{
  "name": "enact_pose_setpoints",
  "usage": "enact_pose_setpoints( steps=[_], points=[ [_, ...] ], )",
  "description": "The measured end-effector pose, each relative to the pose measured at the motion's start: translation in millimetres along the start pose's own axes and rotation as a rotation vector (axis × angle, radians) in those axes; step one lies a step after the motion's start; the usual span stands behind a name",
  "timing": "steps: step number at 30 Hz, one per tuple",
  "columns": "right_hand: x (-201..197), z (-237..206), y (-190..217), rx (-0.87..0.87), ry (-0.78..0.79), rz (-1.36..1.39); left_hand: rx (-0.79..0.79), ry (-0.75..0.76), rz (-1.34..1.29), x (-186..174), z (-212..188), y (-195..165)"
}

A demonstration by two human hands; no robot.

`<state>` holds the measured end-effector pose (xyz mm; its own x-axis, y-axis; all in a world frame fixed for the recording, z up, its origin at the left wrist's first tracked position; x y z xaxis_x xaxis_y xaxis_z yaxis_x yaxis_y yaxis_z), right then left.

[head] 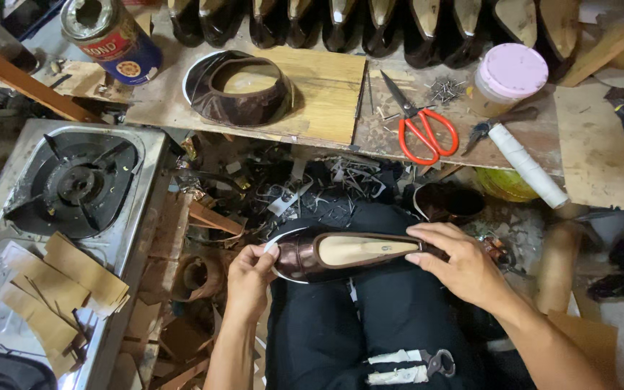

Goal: The person staples a shoe upper to a wooden shoe last using a handheld stapler, then uses a hammer to tap the staples flush. They repeat the process on another shoe upper, adjusting the material and repositioning the last as needed.

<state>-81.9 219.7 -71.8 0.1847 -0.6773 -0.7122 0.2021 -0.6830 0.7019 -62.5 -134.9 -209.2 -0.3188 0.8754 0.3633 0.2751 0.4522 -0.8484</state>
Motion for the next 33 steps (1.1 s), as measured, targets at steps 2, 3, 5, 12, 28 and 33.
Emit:
enact_pose_setpoints(
  steps=[2,3,5,12,28,33],
  points=[
    [8.8,-3.0,-15.6,0.248,0.089,0.155,-0.005,0.024,-0.092,-3.7,0.4,4.9],
    [10.5,-5.1,-15.5,0.222,0.096,0.165,0.0,0.041,-0.133,-4.8,-0.7,6.6],
    [12.6,-12.3,-13.3,0.171,0.106,0.183,0.021,0.079,-0.215,-4.8,-5.1,7.5],
    [-6.0,-35.2,1.2,0.121,0.065,0.725,0.137,0.029,-0.259,4.1,-31.3,-10.3],
    [15.2,-24.3,-36.3,0.401,0.074,0.673,0.147,-0.096,-0.075,9.9,-38.9,11.1],
    [-10.5,7.3,-20.9,0.249,-0.015,0.175,0.161,-0.067,0.091,14.4,-24.5,10.1]
  ],
)
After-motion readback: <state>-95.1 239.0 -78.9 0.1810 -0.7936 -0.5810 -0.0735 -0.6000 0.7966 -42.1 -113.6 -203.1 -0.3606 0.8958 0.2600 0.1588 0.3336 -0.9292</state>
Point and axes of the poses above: each hand's wrist, its own z-axis towards the middle knuckle, its own x-axis out of the palm, y = z × x, the point moved 5 cm from there along z, towards the middle knuckle, and after that the axes turned 3 degrees about x, right-handed, at the moved point
